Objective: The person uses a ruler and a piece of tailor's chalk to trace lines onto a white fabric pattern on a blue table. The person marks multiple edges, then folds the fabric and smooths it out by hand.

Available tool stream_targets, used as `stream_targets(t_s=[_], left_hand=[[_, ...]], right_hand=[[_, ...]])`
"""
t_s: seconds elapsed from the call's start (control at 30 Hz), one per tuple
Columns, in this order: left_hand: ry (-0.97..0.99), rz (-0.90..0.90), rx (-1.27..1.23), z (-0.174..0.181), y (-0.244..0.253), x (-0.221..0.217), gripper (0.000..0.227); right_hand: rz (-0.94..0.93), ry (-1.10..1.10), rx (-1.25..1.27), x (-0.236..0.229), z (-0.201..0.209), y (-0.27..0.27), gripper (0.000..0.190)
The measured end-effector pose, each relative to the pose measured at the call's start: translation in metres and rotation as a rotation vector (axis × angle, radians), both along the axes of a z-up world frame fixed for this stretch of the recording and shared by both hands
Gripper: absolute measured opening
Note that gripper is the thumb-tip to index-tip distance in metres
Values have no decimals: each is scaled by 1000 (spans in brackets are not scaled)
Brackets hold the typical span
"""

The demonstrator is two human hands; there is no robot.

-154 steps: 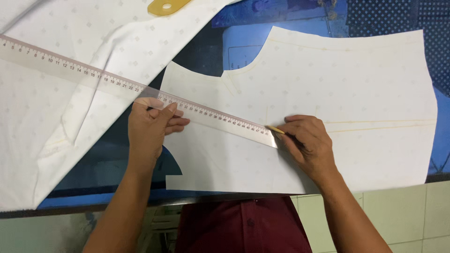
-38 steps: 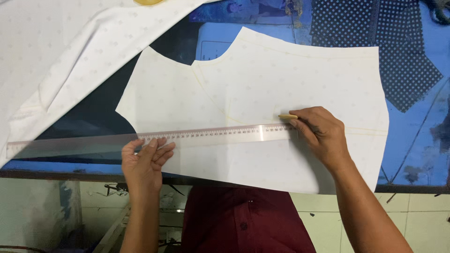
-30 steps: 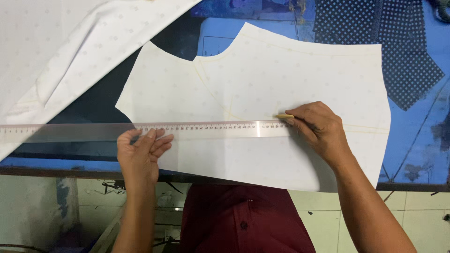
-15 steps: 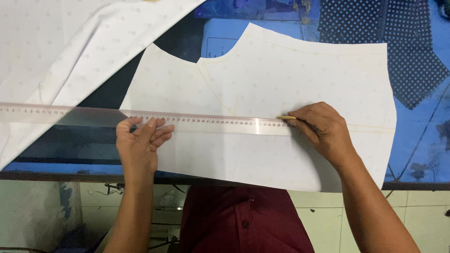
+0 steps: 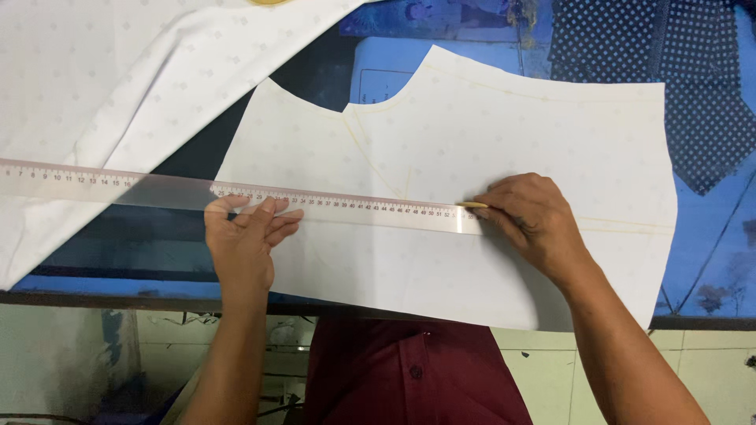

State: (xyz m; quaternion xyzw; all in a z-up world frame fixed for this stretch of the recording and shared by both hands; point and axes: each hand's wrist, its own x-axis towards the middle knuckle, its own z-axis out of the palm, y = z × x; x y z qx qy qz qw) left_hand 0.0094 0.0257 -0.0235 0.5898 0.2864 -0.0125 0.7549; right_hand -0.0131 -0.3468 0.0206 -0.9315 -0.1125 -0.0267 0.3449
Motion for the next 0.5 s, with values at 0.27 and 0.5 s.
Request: stream_targets(t_s=[0.27, 0.5], left_hand=[[53, 95, -53, 1, 10, -28, 38], [41, 113, -71, -6, 29, -25, 35]], right_hand=[[25, -9, -32, -2, -8, -4, 3], [21, 8, -39, -2, -11, -4, 5]])
